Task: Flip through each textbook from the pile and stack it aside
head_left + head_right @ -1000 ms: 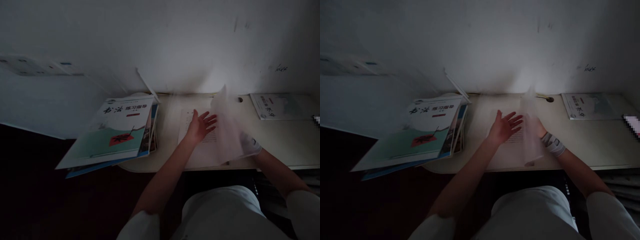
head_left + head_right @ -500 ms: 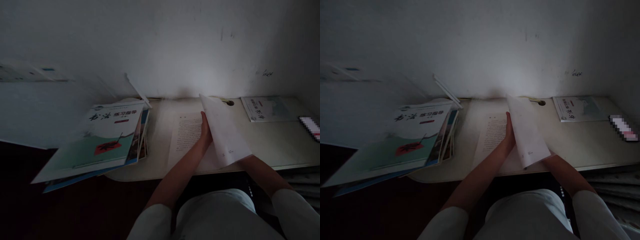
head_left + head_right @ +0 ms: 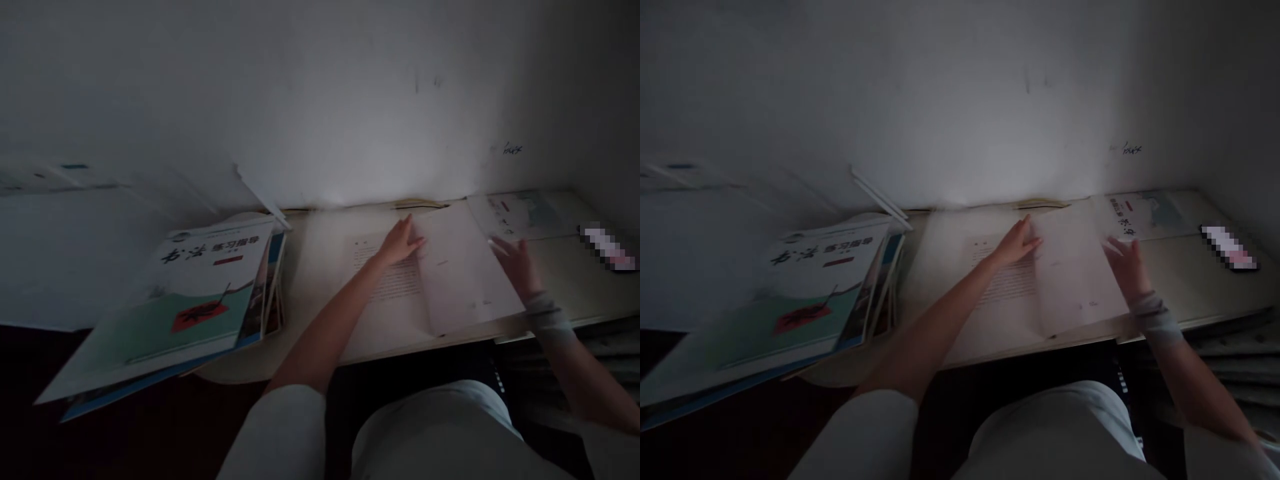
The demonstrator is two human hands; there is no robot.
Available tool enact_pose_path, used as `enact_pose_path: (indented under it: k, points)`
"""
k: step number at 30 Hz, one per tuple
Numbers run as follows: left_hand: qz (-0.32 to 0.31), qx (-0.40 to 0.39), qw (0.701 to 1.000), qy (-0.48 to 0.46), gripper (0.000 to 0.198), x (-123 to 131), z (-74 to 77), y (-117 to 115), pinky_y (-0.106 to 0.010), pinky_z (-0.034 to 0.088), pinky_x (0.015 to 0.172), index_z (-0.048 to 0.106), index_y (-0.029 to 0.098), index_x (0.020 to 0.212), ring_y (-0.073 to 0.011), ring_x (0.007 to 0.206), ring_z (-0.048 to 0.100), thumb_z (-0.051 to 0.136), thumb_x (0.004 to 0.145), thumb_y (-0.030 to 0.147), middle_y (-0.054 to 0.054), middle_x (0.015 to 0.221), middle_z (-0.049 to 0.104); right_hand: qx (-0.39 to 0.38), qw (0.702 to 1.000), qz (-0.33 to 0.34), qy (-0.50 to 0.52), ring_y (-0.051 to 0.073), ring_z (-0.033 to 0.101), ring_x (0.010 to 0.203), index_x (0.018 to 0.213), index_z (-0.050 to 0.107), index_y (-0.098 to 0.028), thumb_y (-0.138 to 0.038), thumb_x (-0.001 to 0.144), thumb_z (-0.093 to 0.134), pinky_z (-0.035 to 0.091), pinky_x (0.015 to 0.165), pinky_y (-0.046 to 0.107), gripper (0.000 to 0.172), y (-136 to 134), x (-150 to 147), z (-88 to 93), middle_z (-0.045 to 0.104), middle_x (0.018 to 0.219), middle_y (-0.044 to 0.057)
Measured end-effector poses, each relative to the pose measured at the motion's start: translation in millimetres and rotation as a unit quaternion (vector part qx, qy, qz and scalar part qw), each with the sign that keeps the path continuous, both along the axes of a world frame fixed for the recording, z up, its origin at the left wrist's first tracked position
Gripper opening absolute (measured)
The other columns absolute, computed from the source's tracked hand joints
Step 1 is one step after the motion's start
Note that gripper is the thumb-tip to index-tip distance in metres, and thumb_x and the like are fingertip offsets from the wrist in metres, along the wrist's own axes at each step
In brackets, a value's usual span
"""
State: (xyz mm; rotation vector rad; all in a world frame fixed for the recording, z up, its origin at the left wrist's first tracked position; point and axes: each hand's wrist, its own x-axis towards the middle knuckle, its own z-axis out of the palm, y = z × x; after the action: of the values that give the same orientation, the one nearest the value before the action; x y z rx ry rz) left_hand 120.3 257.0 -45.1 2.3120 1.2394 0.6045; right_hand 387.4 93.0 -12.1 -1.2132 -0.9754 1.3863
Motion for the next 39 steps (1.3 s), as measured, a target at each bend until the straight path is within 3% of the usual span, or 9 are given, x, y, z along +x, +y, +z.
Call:
enact_pose_path:
  k: [3,8,16,22,25,30,33,36,39]
  points:
    - [0.015,-0.012,0.998,0.062,0.083,-11,-1.3,33,-0.039,0.028,0.105,0.031,0.004,0.139,-0.0320,0.130,0.038,0.050,0.079,0.058,-0.024,0.140,0.041,0.063,0.988,-0.141,0.024,0.025,0.054,0.114,0.120,0.049,-0.037,-0.075,0.080,0.028,0.049,0.089,0.044,0.059,-47,5,-9.0,0.054,0.127,0.007]
    - [0.047,0.010,0.983,0.177,0.065,-18,0.6,48,-0.036,0.040,0.093,0.056,0.018,0.121,-0.0296,0.113,0.052,0.046,0.078,0.065,-0.015,0.123,0.056,0.052,0.979,-0.123,-0.154,0.017,0.063,0.075,0.136,0.030,-0.035,-0.042,0.072,0.070,0.053,0.070,0.035,0.076,-90,-18,-24.0,0.059,0.114,0.007]
    - [0.059,-0.058,0.961,0.263,0.055,-37,7.6,43,-0.031,0.044,0.078,0.062,0.019,0.108,-0.0261,0.097,0.060,0.063,0.067,0.055,-0.011,0.107,0.064,0.034,0.963,0.016,-0.269,0.011,0.053,0.052,0.143,0.027,-0.022,-0.024,0.066,0.067,0.044,0.048,0.024,0.087,-1,60,-23.2,0.061,0.071,-0.003]
    - [0.035,-0.110,0.960,0.255,0.042,-42,10.6,38,-0.029,0.045,0.075,0.068,0.018,0.094,-0.0239,0.087,0.064,0.062,0.067,0.050,-0.009,0.091,0.071,0.027,0.931,0.104,-0.350,0.012,0.054,0.053,0.141,0.032,-0.016,-0.012,0.062,0.061,0.041,0.047,0.022,0.085,57,69,-13.0,0.059,0.061,-0.004]
    - [0.015,-0.101,0.970,0.220,0.056,-44,13.3,36,-0.030,0.044,0.085,0.059,0.015,0.117,-0.0246,0.103,0.060,0.060,0.070,0.047,-0.012,0.116,0.064,0.020,0.933,0.076,-0.350,0.013,0.053,0.053,0.142,0.030,-0.014,-0.015,0.064,0.061,0.042,0.049,0.024,0.083,60,72,-4.5,0.061,0.064,-0.003]
    - [-0.075,-0.089,0.990,0.074,0.100,-39,15.1,48,-0.033,0.026,0.109,0.016,0.013,0.146,-0.0252,0.139,0.023,0.065,0.066,0.045,-0.014,0.154,0.018,0.139,0.936,0.054,-0.320,0.014,0.058,0.069,0.143,0.028,-0.018,-0.030,0.073,0.062,0.047,0.065,0.028,0.079,30,89,11.5,0.062,0.077,0.001]
    - [-0.115,-0.121,0.982,0.092,0.094,-22,14.9,59,-0.032,0.033,0.104,0.020,0.011,0.145,-0.0248,0.134,0.034,0.063,0.068,0.042,-0.016,0.150,0.029,0.163,0.929,0.011,-0.331,0.014,0.059,0.071,0.143,0.027,-0.020,-0.031,0.077,0.060,0.047,0.066,0.028,0.075,13,107,12.2,0.063,0.081,0.003]
    - [-0.100,-0.100,0.979,0.147,0.074,-2,15.5,63,-0.028,0.043,0.091,0.035,0.013,0.139,-0.0217,0.115,0.054,0.059,0.072,0.033,-0.013,0.134,0.052,0.126,0.861,-0.099,-0.483,0.021,0.061,0.080,0.139,0.035,-0.012,-0.027,0.079,0.059,0.049,0.071,0.035,0.066,-1,117,6.5,0.064,0.089,0.013]
    - [-0.064,-0.079,0.977,0.187,0.052,4,17.3,60,-0.029,0.046,0.082,0.056,0.012,0.121,-0.0235,0.100,0.062,0.058,0.073,0.030,-0.012,0.115,0.064,0.167,0.701,-0.185,-0.668,0.034,0.050,0.115,0.136,0.040,-0.010,-0.029,0.082,0.057,0.042,0.092,0.050,0.060,-25,89,0.9,0.051,0.125,0.025]
